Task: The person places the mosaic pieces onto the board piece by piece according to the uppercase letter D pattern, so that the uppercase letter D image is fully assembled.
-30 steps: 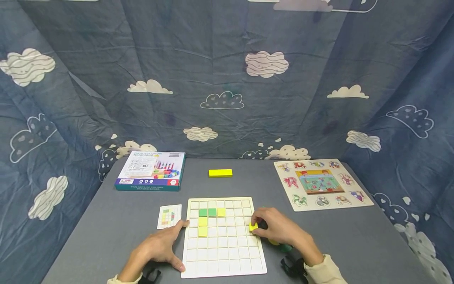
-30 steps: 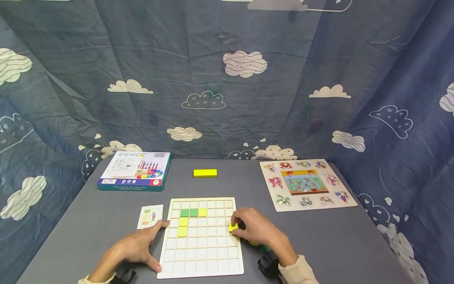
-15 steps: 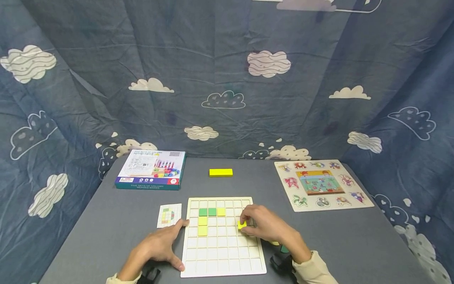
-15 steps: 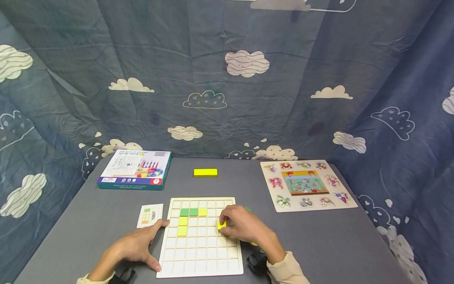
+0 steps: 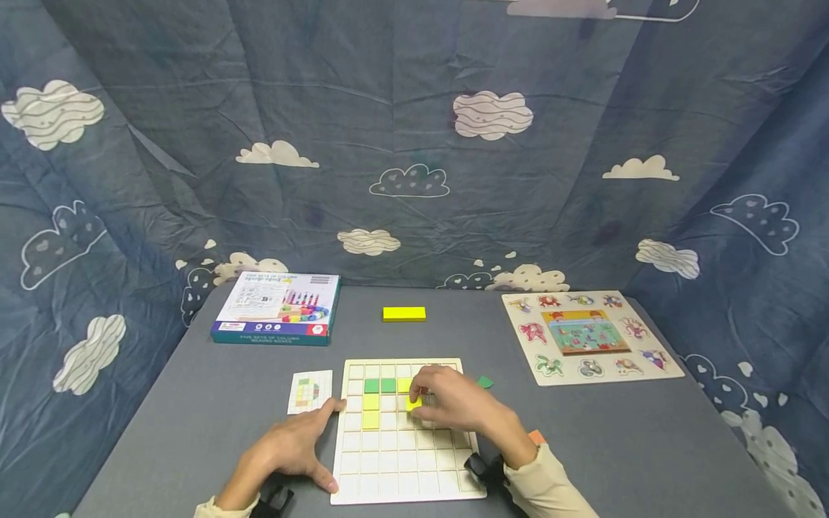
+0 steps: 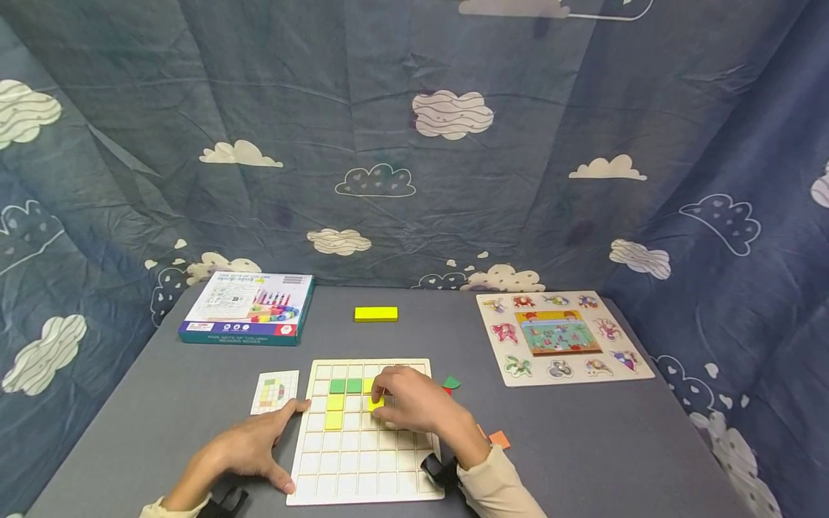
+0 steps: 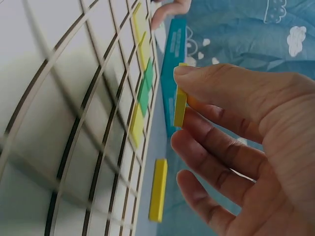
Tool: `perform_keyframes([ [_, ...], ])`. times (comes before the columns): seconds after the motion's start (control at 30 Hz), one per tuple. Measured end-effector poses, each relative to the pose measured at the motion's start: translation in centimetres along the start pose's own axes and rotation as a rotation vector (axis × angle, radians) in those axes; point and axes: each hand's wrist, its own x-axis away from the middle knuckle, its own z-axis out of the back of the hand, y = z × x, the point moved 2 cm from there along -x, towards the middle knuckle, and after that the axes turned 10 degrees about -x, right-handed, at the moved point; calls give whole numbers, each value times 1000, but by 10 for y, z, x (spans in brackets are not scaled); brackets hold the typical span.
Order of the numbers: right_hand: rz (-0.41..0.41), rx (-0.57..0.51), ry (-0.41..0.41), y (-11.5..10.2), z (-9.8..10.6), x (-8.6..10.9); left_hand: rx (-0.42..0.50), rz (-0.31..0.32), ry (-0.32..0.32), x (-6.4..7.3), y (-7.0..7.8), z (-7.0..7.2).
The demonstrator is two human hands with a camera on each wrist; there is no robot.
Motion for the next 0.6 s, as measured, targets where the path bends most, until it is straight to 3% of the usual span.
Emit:
perform_keyframes([
  [0.43,36,-40,-35,-21,-27,-27,3,17,-10,0,0,1],
  [0.6,49,5,-53,-28,-43,-33,3,7,-5,2,0,2],
])
